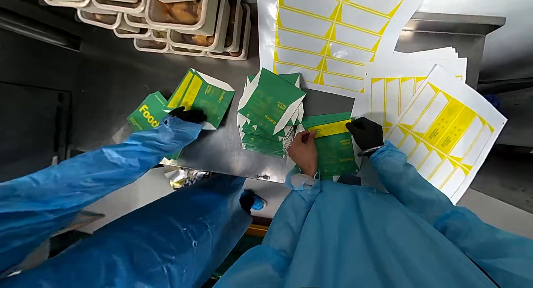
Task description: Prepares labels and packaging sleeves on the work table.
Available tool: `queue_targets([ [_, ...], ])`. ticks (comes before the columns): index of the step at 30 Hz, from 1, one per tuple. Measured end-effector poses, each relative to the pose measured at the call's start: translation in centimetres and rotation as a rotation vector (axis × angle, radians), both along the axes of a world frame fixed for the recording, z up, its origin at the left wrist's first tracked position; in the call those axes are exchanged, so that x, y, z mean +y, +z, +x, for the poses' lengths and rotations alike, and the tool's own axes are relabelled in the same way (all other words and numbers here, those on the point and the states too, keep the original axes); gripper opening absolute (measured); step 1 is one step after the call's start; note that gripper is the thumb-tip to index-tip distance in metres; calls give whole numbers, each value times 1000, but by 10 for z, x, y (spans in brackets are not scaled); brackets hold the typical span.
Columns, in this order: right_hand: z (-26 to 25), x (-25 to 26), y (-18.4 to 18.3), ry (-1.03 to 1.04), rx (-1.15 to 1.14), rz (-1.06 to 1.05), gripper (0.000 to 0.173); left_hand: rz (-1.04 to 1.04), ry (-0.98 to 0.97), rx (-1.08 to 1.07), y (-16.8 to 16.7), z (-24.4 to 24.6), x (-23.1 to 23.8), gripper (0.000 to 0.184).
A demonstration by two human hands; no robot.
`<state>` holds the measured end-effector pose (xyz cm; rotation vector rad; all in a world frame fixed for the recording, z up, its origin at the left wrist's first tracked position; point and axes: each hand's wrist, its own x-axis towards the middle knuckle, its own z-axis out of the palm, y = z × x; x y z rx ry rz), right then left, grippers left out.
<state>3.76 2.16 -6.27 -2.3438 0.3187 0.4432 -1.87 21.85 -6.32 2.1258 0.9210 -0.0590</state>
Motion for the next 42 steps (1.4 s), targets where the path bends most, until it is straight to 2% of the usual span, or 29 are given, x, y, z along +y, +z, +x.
queue_targets([
  [9, -1, 3, 0, 3, -16, -54, 29, 117, -181, 75, 10, 18, -2, 28],
  [11, -3, 4, -3, -3, -40, -61, 27, 130, -188, 111, 16, 22, -3, 37],
  [13, -5, 6, -5, -14, -61, -81, 27, 146, -171, 157, 22, 28, 0, 54],
  [15, -3, 6, -3, -34, -49, -124, 33, 197, -176, 226, 28, 37, 2, 67],
  [18, 2, -2, 7, -2, 31, -236, 59, 273, -267, 265, 44, 42, 4, 77],
  [20, -1, -3, 6, 124, -66, -324, 62, 376, -391, 101, 35, 23, 6, 63],
  [22, -9, 4, 3, 309, -320, -340, 41, 446, -596, -173, 6, 7, 6, 39],
  [23, -14, 12, 4, 401, -408, -310, 31, 441, -714, -270, -6, 2, 6, 35],
  [24, -21, 21, 2, 483, -452, -268, 29, 423, -830, -327, -18, -3, 5, 38],
  [26, -39, 31, -15, 594, -453, -218, 47, 446, -989, -324, -39, -14, 5, 54],
  [28, -52, 29, -29, 646, -361, -290, 66, 529, -999, -275, -47, -22, 6, 68],
  [32, -53, 12, -29, 580, -333, -447, 92, 645, -809, -118, -42, -27, 2, 101],
  [34, -56, 2, -16, 571, -358, -482, 89, 641, -718, -133, -30, -35, 1, 119],
  [35, -59, -8, -6, 541, -450, -447, 79, 585, -759, -157, -18, -39, 4, 124],
  [37, -73, -37, 17, 439, -637, -314, 56, 483, -963, -135, -4, -48, 14, 137],
  [39, -99, -80, 31, 351, -572, -263, 52, 430, -1161, 4, -1, -62, 23, 145],
  [40, -114, -106, 31, 333, -483, -289, 59, 422, -1225, 67, 0, -67, 23, 141],
  [42, -145, -154, 20, 402, -329, -425, 94, 409, -1303, 146, 7, -72, 20, 119],
])
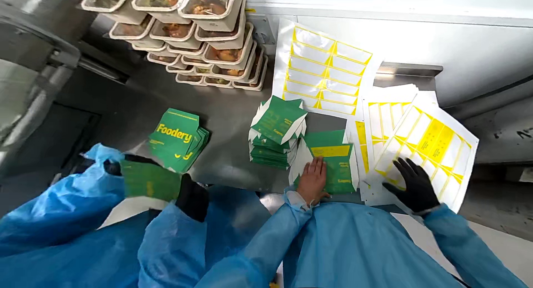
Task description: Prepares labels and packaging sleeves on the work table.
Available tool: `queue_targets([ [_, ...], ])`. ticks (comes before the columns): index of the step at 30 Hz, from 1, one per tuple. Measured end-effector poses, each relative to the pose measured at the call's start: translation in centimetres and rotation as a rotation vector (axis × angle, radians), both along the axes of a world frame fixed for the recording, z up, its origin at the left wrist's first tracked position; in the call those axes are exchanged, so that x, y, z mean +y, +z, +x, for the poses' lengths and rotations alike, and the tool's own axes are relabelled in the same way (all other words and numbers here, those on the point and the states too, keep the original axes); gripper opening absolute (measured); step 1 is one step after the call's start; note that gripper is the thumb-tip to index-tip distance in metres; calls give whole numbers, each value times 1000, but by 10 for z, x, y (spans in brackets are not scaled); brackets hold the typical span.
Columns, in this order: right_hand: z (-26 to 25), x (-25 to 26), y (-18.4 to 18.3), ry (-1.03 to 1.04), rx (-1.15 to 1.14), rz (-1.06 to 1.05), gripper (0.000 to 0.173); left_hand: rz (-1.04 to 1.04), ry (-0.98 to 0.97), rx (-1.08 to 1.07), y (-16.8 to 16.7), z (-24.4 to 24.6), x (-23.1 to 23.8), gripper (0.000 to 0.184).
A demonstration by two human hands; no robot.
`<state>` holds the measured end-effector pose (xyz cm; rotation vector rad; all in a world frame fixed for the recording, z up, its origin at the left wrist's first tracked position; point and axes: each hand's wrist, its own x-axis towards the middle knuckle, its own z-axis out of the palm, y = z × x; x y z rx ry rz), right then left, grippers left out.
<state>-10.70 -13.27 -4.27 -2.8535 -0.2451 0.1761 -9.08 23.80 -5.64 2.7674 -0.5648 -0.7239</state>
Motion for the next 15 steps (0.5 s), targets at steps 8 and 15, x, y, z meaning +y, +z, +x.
queue_targets([
  [8, -75, -39, -35, 121, 202, -257, 144, 100, -218, 206, 51, -13, -2, 56],
  [15, -76, -38, -39, 117, 145, -239, 130, -155, -98, -64, 56, -23, 28, 39],
])
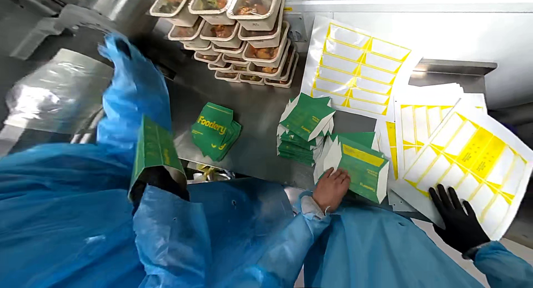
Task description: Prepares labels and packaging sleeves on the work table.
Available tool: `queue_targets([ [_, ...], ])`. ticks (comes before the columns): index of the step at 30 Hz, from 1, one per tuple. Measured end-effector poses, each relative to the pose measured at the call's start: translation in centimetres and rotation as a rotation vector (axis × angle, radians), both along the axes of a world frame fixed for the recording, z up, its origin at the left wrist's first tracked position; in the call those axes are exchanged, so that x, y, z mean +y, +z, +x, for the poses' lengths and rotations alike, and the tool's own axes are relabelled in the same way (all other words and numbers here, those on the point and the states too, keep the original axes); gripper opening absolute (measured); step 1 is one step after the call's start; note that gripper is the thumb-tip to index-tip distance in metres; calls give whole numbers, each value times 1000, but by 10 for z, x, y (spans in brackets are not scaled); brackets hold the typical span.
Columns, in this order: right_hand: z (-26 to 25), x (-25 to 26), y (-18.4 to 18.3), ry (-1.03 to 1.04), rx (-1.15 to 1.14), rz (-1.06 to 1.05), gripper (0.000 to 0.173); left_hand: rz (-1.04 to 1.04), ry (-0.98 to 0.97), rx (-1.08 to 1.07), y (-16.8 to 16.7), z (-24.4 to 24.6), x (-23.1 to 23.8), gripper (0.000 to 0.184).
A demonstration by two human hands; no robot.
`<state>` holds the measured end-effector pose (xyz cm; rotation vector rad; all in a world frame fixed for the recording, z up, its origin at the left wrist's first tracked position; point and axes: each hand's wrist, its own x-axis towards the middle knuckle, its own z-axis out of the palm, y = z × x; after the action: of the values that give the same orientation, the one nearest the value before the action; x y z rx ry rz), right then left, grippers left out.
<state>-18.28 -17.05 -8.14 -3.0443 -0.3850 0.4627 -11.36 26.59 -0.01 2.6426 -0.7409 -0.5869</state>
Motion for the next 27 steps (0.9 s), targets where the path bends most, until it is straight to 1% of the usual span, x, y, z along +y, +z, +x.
queue_targets([
  [1, 0, 1, -2, -13, 4, -2, 129, 63, -47, 156, -9, 7, -1, 42],
  [2, 0, 1, -3, -20, -2, -4, 129, 97, -95, 236, -18, 13, -1, 44],
  [3, 0, 0, -4, -21, -6, -1, 129, 80, -104, 207, -23, 10, 2, 44],
  [4, 0, -1, -5, -21, -2, 8, 129, -4, -63, 37, -23, 2, 10, 43],
  [6, 2, -9, -6, -2, 9, 46, 127, -271, 129, -540, -13, -9, 31, 36],
  [7, 4, -14, -5, 9, 20, 75, 124, -360, 244, -741, -1, -7, 47, 33],
  [8, 6, -17, -1, 16, 43, 121, 117, -405, 362, -890, 9, -3, 67, 31],
  [9, 8, -17, 5, 26, 58, 174, 104, -380, 478, -996, 16, 2, 91, 30],
  [10, 11, -11, 15, 32, 63, 220, 85, -315, 581, -1045, 18, 8, 121, 32],
  [11, 15, -1, 29, 42, 56, 243, 66, -252, 661, -1043, 16, 15, 151, 34],
  [12, 17, 10, 48, 44, 29, 246, 51, -208, 747, -1005, 13, 25, 174, 32],
  [13, 16, 20, 64, 26, -14, 231, 41, -142, 832, -935, 9, 37, 190, 31],
  [14, 15, 26, 73, -1, -74, 199, 34, -41, 895, -805, 4, 47, 204, 34],
  [16, 10, 34, 77, -57, -198, 141, 32, 102, 952, -489, -6, 72, 229, 41],
  [17, 9, 39, 78, -79, -262, 125, 32, 125, 946, -378, -8, 81, 237, 44],
  [18, 8, 45, 79, -99, -325, 120, 32, 100, 923, -329, -6, 84, 238, 45],
  [19, 7, 55, 84, -128, -384, 120, 32, 35, 881, -363, -7, 80, 236, 46],
  [20, 10, 67, 90, -171, -441, 122, 32, -88, 840, -420, -8, 74, 226, 46],
  [21, 14, 83, 97, -222, -490, 125, 31, -263, 805, -425, -8, 66, 205, 45],
  [22, 20, 100, 104, -275, -521, 124, 30, -492, 780, -336, -7, 58, 173, 44],
  [23, 27, 119, 112, -320, -532, 122, 31, -747, 776, -121, -7, 50, 132, 48],
  [24, 32, 138, 119, -354, -512, 126, 32, -965, 778, 201, -7, 39, 87, 65],
  [25, 37, 158, 125, -371, -477, 148, 34, -1137, 753, 527, -8, 28, 46, 87],
  [26, 41, 177, 129, -369, -427, 191, 38, -1241, 708, 749, -8, 19, 7, 100],
  [27, 45, 190, 133, -350, -350, 273, 43, -1235, 692, 848, -7, 13, -28, 100],
])
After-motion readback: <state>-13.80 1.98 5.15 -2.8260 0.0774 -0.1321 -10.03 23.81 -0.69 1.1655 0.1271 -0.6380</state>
